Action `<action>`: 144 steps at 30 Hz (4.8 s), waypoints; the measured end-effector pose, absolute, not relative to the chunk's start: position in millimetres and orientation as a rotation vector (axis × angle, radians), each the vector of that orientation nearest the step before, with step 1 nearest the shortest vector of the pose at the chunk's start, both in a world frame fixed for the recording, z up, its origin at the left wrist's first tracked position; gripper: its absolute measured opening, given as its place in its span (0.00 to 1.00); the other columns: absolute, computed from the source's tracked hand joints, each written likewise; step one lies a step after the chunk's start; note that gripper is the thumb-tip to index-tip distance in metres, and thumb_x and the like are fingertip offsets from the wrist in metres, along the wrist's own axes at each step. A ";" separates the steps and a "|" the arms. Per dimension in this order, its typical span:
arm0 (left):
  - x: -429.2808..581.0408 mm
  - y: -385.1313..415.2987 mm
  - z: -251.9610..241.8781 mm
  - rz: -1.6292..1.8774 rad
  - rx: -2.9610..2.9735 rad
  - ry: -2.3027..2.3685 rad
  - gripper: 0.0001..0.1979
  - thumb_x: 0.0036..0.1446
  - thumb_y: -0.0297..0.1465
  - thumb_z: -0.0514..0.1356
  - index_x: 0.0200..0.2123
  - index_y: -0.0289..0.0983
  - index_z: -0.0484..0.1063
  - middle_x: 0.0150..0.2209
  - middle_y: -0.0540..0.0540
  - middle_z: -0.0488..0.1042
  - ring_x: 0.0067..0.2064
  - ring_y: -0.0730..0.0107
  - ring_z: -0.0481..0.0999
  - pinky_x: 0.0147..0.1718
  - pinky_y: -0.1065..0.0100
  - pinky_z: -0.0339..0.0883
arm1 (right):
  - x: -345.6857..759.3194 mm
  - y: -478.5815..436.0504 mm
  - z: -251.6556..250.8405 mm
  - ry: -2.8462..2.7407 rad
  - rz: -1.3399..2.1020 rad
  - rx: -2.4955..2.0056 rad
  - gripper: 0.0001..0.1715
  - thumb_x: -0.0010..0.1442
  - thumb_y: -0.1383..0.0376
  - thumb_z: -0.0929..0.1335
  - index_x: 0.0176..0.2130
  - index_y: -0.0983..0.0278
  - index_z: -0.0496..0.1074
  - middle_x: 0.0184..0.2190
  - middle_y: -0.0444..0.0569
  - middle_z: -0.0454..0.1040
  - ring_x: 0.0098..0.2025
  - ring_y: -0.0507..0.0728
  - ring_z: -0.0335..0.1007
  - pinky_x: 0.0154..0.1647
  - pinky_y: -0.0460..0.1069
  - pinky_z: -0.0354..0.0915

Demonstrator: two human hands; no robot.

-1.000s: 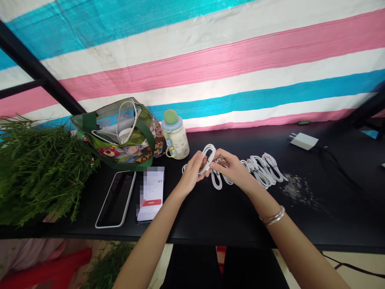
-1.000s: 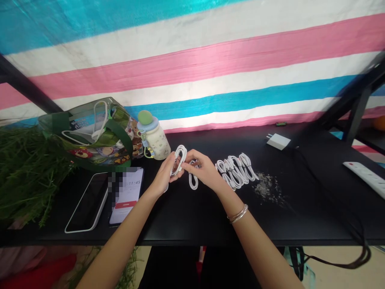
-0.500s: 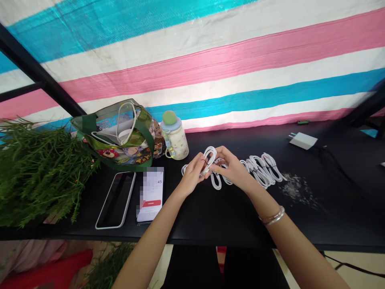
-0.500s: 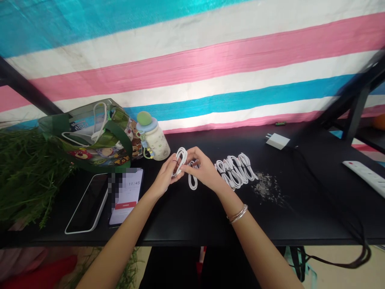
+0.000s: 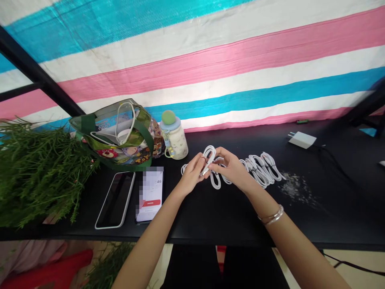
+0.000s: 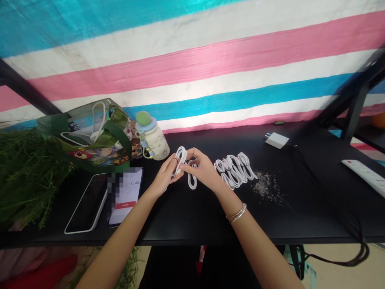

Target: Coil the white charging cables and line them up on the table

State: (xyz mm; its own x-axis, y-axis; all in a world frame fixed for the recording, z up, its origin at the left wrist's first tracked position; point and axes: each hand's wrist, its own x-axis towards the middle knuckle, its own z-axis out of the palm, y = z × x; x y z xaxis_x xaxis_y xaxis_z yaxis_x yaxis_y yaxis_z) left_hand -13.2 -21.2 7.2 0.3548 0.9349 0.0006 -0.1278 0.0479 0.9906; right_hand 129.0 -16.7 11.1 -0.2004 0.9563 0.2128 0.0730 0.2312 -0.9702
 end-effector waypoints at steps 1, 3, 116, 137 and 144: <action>-13.5 -21.5 8.0 0.980 1.248 0.848 0.20 0.52 0.50 0.56 0.28 0.38 0.61 0.17 0.57 0.56 0.17 0.83 0.52 0.15 0.77 0.41 | 128.8 -16.9 11.2 -1.507 1.159 -1.002 0.18 0.44 0.54 0.74 0.29 0.61 0.67 0.30 0.45 0.70 0.36 0.55 0.68 0.40 0.52 0.64; -13.7 -22.3 9.9 0.968 1.250 0.835 0.21 0.52 0.50 0.56 0.28 0.38 0.60 0.17 0.58 0.55 0.17 0.83 0.53 0.16 0.77 0.41 | 128.5 -17.0 11.1 -1.490 1.193 -0.994 0.19 0.43 0.53 0.74 0.29 0.61 0.67 0.30 0.44 0.69 0.36 0.55 0.67 0.40 0.52 0.64; -15.9 -21.7 14.2 0.949 1.237 0.819 0.34 0.52 0.45 0.58 0.59 0.35 0.61 0.18 0.58 0.55 0.18 0.81 0.51 0.17 0.76 0.40 | 120.0 -16.4 3.1 -1.373 1.455 -0.856 0.24 0.45 0.50 0.73 0.35 0.62 0.67 0.18 0.36 0.61 0.20 0.48 0.56 0.23 0.46 0.54; -18.4 -22.3 18.4 0.898 1.344 0.737 0.28 0.50 0.42 0.56 0.51 0.31 0.62 0.18 0.59 0.60 0.17 0.82 0.50 0.16 0.73 0.40 | 121.9 -19.7 8.5 -1.453 1.445 -0.819 0.29 0.49 0.40 0.67 0.34 0.62 0.69 0.16 0.37 0.58 0.21 0.49 0.56 0.24 0.47 0.58; -18.9 -22.2 16.8 0.914 1.369 0.736 0.28 0.52 0.45 0.54 0.50 0.32 0.62 0.18 0.58 0.59 0.17 0.80 0.52 0.16 0.73 0.41 | 121.7 -18.7 6.4 -1.457 1.442 -0.807 0.28 0.51 0.40 0.66 0.36 0.62 0.69 0.17 0.37 0.58 0.21 0.50 0.56 0.25 0.47 0.59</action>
State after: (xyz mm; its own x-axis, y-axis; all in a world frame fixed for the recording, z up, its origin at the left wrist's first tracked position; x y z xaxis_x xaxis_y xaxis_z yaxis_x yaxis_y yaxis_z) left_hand -18.9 -22.2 16.8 0.4785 0.8748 0.0763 -0.1123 -0.0252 0.9934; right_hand 121.7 -18.7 6.4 -0.3778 0.9134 0.1516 -0.1421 0.1047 -0.9843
